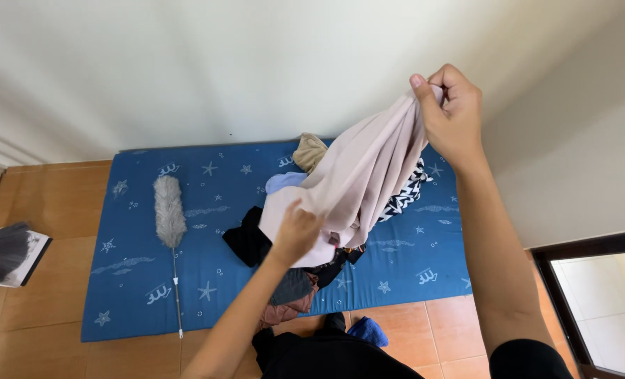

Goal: The person folds a light-colored sheet on a blue mat on the floor, repeatedly shaking and aligning it. The person then moves to a bed and folds the same sheet on top of a pillow and other bedding.

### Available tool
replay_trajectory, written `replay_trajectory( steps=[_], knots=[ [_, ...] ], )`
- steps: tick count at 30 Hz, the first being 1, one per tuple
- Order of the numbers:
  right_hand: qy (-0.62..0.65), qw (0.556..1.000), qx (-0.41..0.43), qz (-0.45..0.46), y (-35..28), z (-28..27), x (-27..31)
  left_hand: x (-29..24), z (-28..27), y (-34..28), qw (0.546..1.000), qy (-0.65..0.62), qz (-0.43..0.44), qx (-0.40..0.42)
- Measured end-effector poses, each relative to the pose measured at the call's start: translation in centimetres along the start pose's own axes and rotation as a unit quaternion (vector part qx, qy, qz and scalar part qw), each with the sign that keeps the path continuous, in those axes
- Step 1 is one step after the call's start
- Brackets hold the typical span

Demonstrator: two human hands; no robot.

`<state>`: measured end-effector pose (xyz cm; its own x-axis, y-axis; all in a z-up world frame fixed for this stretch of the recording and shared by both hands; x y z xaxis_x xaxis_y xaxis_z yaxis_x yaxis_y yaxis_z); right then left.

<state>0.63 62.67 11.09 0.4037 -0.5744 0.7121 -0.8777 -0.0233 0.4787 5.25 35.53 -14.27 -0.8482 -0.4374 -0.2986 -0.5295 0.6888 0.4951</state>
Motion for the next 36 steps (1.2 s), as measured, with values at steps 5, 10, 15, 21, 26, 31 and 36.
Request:
replay_trajectory(
  steps=[5,10,15,21,26,31,36],
  knots=[
    [-0.041,0.999,-0.014,0.009,0.5,0.0,-0.2,-5.5,6.6,0.5,0.989,0.014,0.121,0.084],
    [-0.008,1.0,-0.015,-0.024,0.4,0.2,0.6,-5.9,11.8,5.2,0.942,-0.141,-0.234,0.192],
    [0.027,0.998,-0.041,-0.039,-0.3,-1.0,0.4,-3.5,5.5,8.7,0.858,-0.134,-0.492,0.055],
    [0.078,0.996,-0.031,-0.035,-1.2,-2.0,0.8,2.2,6.8,1.1,0.921,-0.047,-0.383,-0.057],
    [0.101,0.995,0.005,-0.022,-1.5,-0.3,1.5,1.7,7.2,0.3,0.896,0.033,-0.434,0.09],
    [0.097,0.995,0.023,-0.008,-1.6,0.3,1.0,-1.9,8.9,1.6,0.751,-0.06,-0.49,0.439],
    [0.103,0.994,0.023,-0.002,-1.7,-0.2,0.8,0.8,19.4,-2.4,0.794,-0.087,-0.467,0.38]
  ],
)
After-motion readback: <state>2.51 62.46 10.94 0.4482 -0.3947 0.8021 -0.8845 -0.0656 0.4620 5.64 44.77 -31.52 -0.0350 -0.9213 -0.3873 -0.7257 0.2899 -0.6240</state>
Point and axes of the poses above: each hand's wrist, its own y-axis towards the middle knuckle, its own z-axis out of the palm, x = y × z, the point moved 2 cm from there along y, towards the middle knuckle, and after that the axes turned 13 degrees about x, right-handed, at the moved point
